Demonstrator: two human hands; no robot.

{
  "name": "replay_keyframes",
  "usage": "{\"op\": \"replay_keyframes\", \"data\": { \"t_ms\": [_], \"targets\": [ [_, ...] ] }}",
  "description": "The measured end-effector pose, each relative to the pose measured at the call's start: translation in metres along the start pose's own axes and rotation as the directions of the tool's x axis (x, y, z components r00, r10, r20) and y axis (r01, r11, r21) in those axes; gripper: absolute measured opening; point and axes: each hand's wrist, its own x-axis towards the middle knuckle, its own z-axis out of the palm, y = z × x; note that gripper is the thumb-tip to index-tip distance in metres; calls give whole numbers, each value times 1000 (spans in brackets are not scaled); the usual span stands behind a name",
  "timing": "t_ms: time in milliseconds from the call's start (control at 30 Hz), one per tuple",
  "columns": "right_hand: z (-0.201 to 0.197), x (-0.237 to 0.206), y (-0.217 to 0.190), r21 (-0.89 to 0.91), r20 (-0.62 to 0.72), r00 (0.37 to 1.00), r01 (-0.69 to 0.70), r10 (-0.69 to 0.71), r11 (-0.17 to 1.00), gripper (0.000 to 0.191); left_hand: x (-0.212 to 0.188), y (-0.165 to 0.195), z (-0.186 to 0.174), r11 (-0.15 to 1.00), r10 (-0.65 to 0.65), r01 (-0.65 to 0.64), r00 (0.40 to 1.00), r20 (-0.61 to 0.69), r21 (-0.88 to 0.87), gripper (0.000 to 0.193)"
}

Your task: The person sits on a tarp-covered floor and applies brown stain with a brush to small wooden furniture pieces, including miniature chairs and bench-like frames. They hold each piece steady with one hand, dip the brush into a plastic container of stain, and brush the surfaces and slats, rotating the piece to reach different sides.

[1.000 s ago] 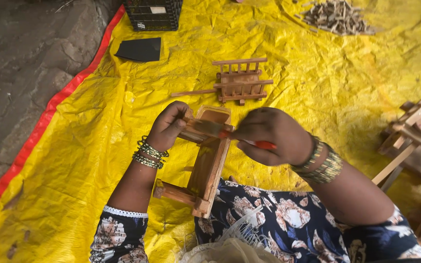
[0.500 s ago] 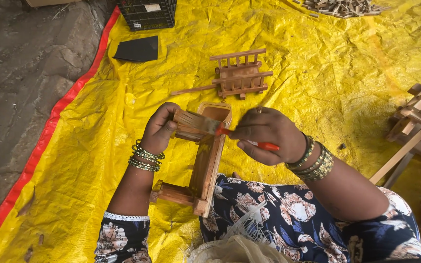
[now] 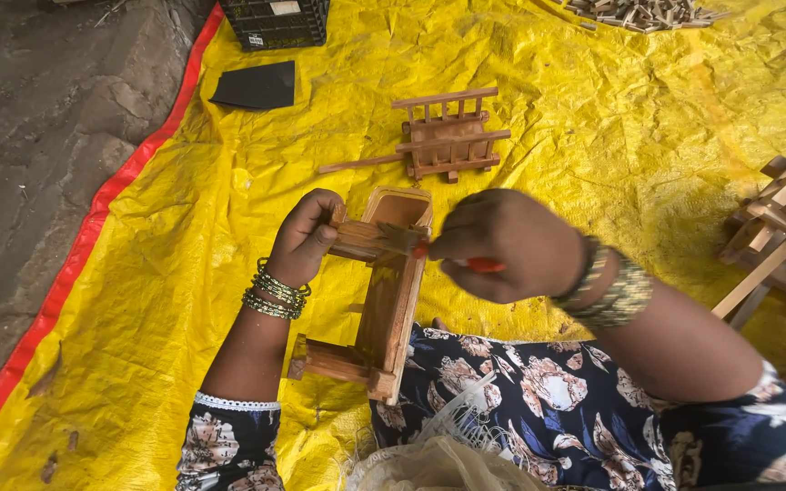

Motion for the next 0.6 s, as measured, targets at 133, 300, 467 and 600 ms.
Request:
{"op": "replay_keyframes", "data": {
  "t_ms": [133, 300, 467, 600],
  "targets": [
    [-29, -30, 0, 16, -30, 999, 16, -15, 1000, 14, 1, -4, -1, 999, 15, -16, 1000, 9, 35, 53],
    [1, -60, 4, -144, -219, 969, 88, -118, 986, 8, 4, -7, 0, 998, 17, -17, 1000, -2, -64, 60],
    [25, -92, -15, -167, -318, 946, 10, -64, 986, 9, 0, -11, -3, 994, -53, 49, 998, -39, -94, 57],
    [26, -100, -24, -133, -422, 907, -40, -20, 990, 14, 0, -13, -4, 996, -38, 34, 998, -53, -77, 55]
  ]
}}
